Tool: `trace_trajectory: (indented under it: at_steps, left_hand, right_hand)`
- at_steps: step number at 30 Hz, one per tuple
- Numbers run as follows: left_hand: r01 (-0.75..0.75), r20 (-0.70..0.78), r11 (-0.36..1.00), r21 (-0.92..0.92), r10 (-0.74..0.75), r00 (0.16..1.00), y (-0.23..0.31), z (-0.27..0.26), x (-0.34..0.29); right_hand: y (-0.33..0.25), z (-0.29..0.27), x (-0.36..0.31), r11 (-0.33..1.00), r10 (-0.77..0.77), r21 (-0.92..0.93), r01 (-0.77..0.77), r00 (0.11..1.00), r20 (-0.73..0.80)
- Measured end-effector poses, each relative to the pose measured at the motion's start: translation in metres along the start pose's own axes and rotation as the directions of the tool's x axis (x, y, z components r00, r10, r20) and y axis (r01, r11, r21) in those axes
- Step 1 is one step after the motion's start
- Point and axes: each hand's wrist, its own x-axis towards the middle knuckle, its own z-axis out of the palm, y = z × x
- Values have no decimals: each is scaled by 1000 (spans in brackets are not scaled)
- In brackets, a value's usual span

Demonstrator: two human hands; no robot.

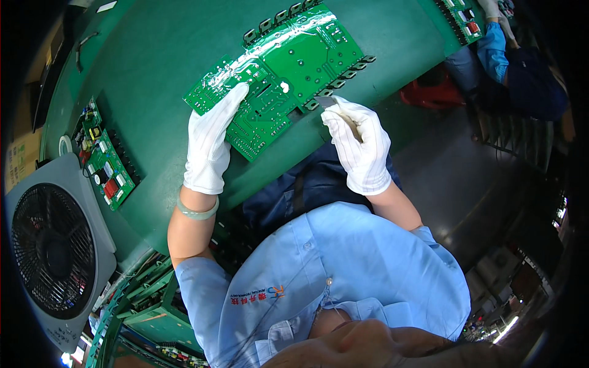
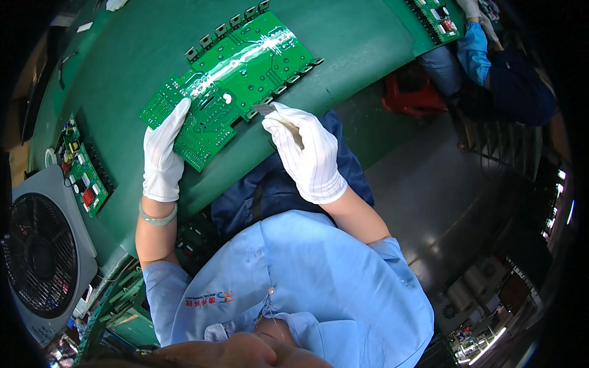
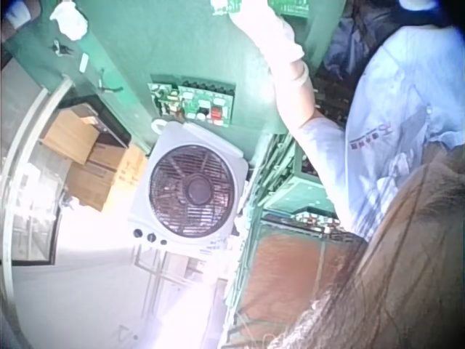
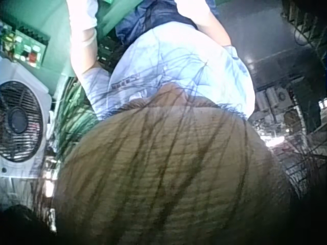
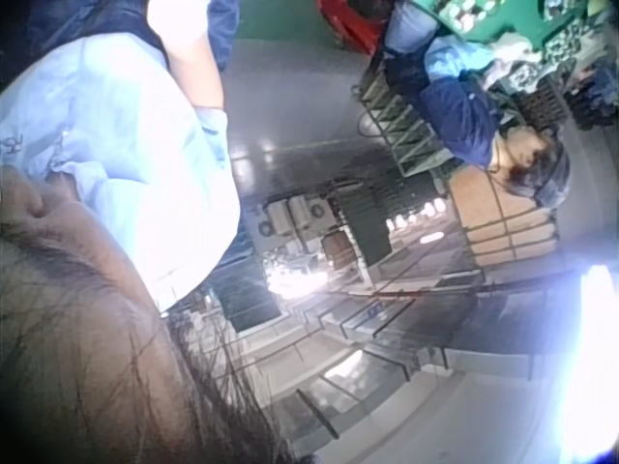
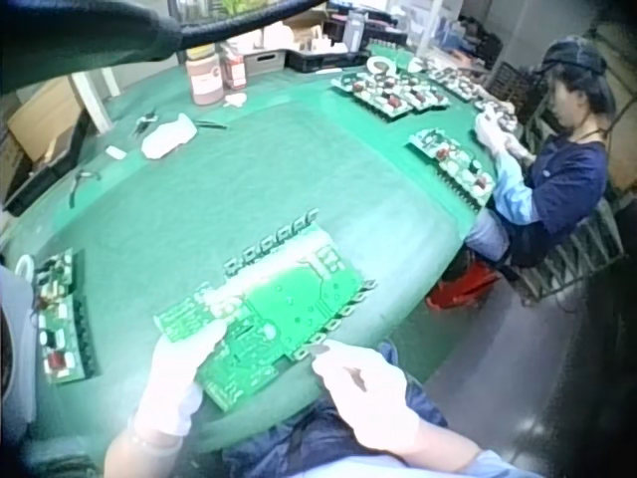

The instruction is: The person cleans multiple green circuit boards at a workbench using a small metal scraper. They hold each board with gloved hands, flip it to access both sides, and scrape the surface to remove residue. The person handles the boards one at a time, placing them on a green tray after cleaning.

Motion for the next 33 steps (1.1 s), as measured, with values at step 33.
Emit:
trace_trajectory:
  at_steps: [33]
  left_hand:
    - [-49, 8, 996, 81, 48, 999, -6, 0, -2]
  right_hand:
    - [-1, 1, 0, 1000, 10, -9, -10, 1000, -28]
